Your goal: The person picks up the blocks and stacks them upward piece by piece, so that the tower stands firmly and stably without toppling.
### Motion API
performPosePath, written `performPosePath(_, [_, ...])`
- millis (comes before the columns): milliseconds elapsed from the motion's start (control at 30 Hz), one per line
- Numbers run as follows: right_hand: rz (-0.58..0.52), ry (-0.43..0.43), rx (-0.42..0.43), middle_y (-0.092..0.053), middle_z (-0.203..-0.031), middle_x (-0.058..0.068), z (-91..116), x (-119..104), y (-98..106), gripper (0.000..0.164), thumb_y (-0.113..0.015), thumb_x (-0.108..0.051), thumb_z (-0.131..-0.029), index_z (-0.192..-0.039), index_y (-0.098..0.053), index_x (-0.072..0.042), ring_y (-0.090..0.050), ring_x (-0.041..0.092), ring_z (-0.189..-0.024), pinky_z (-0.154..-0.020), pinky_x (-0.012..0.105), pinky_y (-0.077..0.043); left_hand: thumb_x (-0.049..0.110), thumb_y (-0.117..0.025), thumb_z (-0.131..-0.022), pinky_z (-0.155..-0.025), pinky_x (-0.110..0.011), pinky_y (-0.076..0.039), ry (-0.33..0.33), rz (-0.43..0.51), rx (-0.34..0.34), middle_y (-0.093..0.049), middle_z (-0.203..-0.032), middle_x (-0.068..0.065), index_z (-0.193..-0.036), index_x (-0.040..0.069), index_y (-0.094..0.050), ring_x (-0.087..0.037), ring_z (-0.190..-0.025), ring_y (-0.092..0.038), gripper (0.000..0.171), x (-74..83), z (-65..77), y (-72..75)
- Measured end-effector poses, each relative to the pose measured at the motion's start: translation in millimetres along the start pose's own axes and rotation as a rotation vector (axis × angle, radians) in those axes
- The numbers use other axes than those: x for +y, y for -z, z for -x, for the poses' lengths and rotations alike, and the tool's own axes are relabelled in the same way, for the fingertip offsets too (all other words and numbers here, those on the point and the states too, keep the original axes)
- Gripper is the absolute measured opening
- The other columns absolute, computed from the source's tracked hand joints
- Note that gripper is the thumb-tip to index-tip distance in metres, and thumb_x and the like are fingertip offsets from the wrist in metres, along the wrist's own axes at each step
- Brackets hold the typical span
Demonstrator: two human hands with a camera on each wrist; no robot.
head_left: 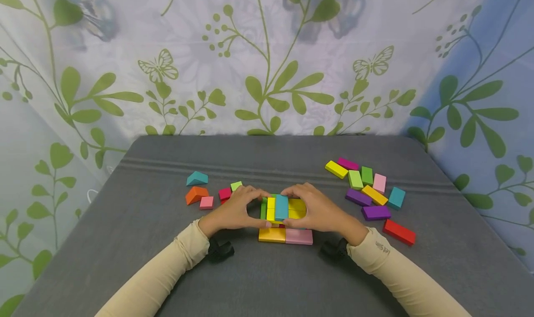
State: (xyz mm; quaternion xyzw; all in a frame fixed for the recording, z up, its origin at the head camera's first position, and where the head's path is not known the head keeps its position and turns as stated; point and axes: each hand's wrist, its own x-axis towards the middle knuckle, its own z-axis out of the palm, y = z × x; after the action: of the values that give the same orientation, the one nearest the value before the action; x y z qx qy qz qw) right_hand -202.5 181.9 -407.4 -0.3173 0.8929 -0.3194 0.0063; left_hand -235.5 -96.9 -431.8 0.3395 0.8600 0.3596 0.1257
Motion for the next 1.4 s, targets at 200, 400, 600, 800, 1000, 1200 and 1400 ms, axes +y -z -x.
performPosePath(200, [0.02,-0.019,0.004,-0.071,-0.125,0.007,-1,0,-2,0.059,-0.092,-0.032,-0.085,-0.133,-0.068,-0.007,-0.058,0.025,-0.11,-0.097,0.051,-0.054,0.041,-0.088,-0.088,-0.106,-0.055,-0.041,-0.01,-0.011,0.003,-0.061,-0.129,-0.009,-0.148,0.012,-0.063,-0.031,-0.121,-0.049,0.071,-1.8,-0.4,0.7])
performPosePath(400, [0.02,-0.021,-0.008,-0.071,-0.125,0.008,-3,-2,-1,0.059,-0.09,-0.031,-0.086,-0.134,-0.068,-0.006,-0.059,0.026,-0.11,-0.097,0.052,-0.054,0.041,-0.088,-0.089,-0.104,-0.054,-0.042,-0.015,-0.006,0.003,-0.061,-0.13,-0.01,-0.148,0.012,-0.063,-0.031,-0.121,-0.049,0.071,-2.4,-0.5,1.7])
performPosePath(600, [-0.068,-0.006,-0.065,-0.068,-0.136,0.015,-4,3,10,0.07,-0.09,-0.031,-0.089,-0.144,-0.061,0.001,-0.061,0.031,-0.118,-0.102,0.056,-0.054,0.044,-0.088,-0.088,-0.106,-0.057,-0.042,0.0,0.0,-0.005,-0.06,-0.132,-0.01,-0.15,0.013,-0.061,-0.033,-0.124,-0.048,0.075,-2.4,-0.6,1.2])
performPosePath(800, [-0.165,-0.005,-0.028,-0.066,-0.138,0.024,-1,22,36,0.051,-0.081,-0.015,-0.098,-0.142,-0.063,0.004,-0.062,0.044,-0.119,-0.101,0.063,-0.053,0.044,-0.088,-0.086,-0.111,-0.062,-0.041,-0.002,0.012,-0.001,-0.06,-0.143,-0.013,-0.156,0.012,-0.056,-0.035,-0.132,-0.048,0.083,3.7,-0.3,1.3])
performPosePath(1000, [-0.135,-0.104,0.089,-0.072,-0.125,0.024,2,50,60,0.03,-0.074,-0.006,-0.102,-0.129,-0.071,0.005,-0.066,0.04,-0.11,-0.095,0.052,-0.058,0.043,-0.086,-0.087,-0.119,-0.07,-0.029,-0.049,0.022,0.019,-0.056,-0.155,-0.013,-0.158,0.006,-0.053,-0.039,-0.145,-0.041,0.086,14.3,-0.1,0.4])
performPosePath(1200, [-0.001,-0.251,0.096,-0.074,-0.124,0.026,-4,78,85,0.025,-0.066,-0.003,-0.106,-0.128,-0.073,0.005,-0.068,0.044,-0.11,-0.091,0.055,-0.058,0.04,-0.086,-0.089,-0.12,-0.07,-0.028,-0.055,0.032,0.041,-0.057,-0.156,-0.014,-0.157,0.006,-0.055,-0.041,-0.147,-0.04,0.082,21.2,0.5,0.0])
performPosePath(1400, [0.145,-0.409,0.015,-0.068,-0.129,0.033,-14,105,99,0.032,-0.056,-0.002,-0.106,-0.134,-0.067,0.009,-0.063,0.051,-0.115,-0.097,0.064,-0.053,0.039,-0.086,-0.09,-0.12,-0.068,-0.03,-0.059,0.025,0.038,-0.06,-0.152,-0.013,-0.155,0.007,-0.057,-0.038,-0.144,-0.043,0.078,23.9,0.1,0.0])
